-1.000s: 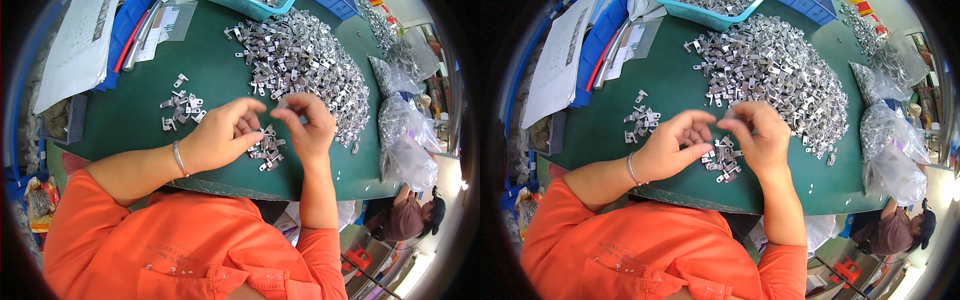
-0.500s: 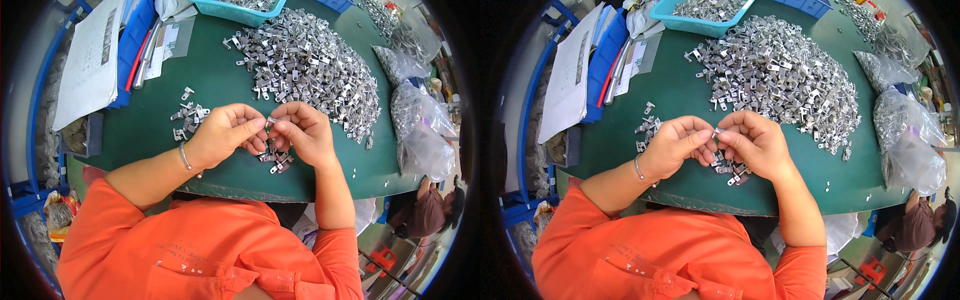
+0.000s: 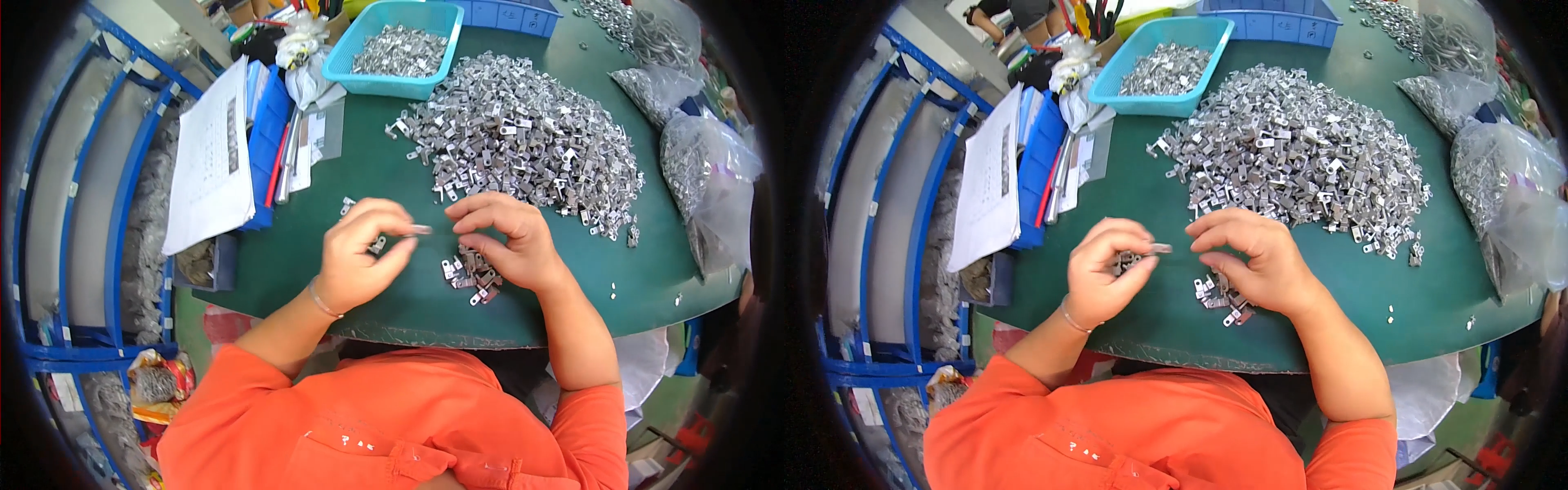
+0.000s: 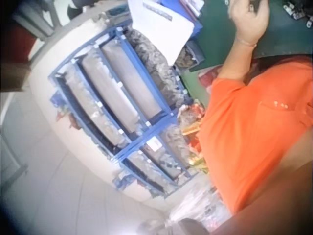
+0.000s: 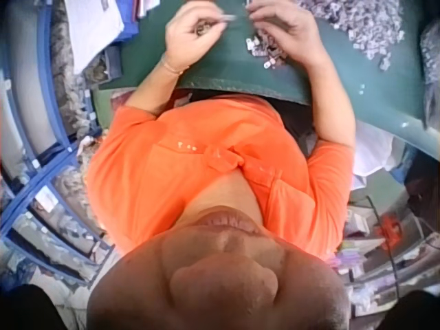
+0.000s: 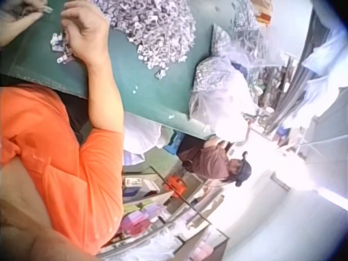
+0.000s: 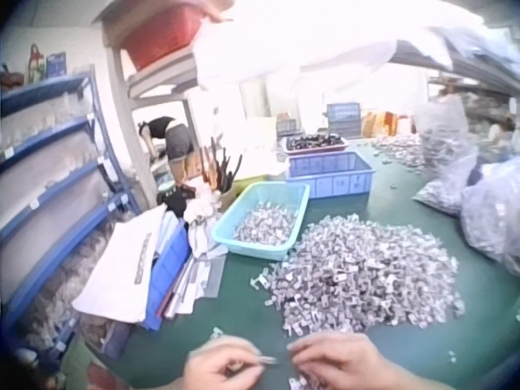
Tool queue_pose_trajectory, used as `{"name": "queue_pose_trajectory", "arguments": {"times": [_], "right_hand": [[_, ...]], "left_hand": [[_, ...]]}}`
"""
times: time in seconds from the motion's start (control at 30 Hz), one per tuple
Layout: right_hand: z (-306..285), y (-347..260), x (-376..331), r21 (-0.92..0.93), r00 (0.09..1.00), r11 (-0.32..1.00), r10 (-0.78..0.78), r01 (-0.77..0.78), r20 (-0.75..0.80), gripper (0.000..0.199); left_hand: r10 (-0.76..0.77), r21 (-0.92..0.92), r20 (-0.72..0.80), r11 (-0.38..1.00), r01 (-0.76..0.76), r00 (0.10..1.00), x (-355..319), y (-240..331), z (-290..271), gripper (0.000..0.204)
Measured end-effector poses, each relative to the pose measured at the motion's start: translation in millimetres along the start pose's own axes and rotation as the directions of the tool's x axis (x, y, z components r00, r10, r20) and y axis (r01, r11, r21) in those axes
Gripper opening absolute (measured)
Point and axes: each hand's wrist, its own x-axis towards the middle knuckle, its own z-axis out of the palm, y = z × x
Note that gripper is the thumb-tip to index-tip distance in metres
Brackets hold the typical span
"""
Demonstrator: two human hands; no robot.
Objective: The person sits at a green workbench and sorts small silver metal hardware pieces by hand. They pick up individual pieces from a large pile, inspect them, and place them into smaller, organized piles on the table. The person occasionally gathers a small batch of sorted pieces and moves them to a different area of the table.
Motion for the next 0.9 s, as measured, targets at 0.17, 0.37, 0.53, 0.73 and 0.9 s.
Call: {"name": "queue_pose_trajectory", "arguments": {"times": [0.17, 0.37, 0.53, 0.73, 0.9], "right_hand": [[-4, 8, -1, -0.06, 0.959, 0.992, 0.092, -0.112, -0.27, 0.011], [-7, 11, -3, 0.031, 0.911, 0.993, 0.114, -0.111, -0.396, 0.011], [-11, 23, -4, 0.211, 0.87, 0.946, 0.312, -0.247, -0.382, 0.013], [-5, 25, -6, 0.132, 0.903, 0.953, 0.3, -0.272, -0.308, 0.011], [-4, 26, -6, 0.117, 0.913, 0.95, 0.31, -0.288, -0.266, 0.011]], "left_hand": [[-0.166, 0.416, 0.122, 0.904, 0.102, 0.978, -9, -13, -41, 0.012], [-0.116, 0.289, 0.119, 0.954, 0.078, 0.986, 40, 2, 7, 0.013], [-0.125, 0.472, 0.17, 0.881, 0.031, 0.977, 58, -52, 46, 0.014], [-0.594, 0.041, 0.128, 0.804, 0.594, 0.794, 62, -51, 37, 0.01], [-0.34, 0.286, 0.147, 0.914, 0.29, 0.929, 53, -58, 36, 0.012]]}}
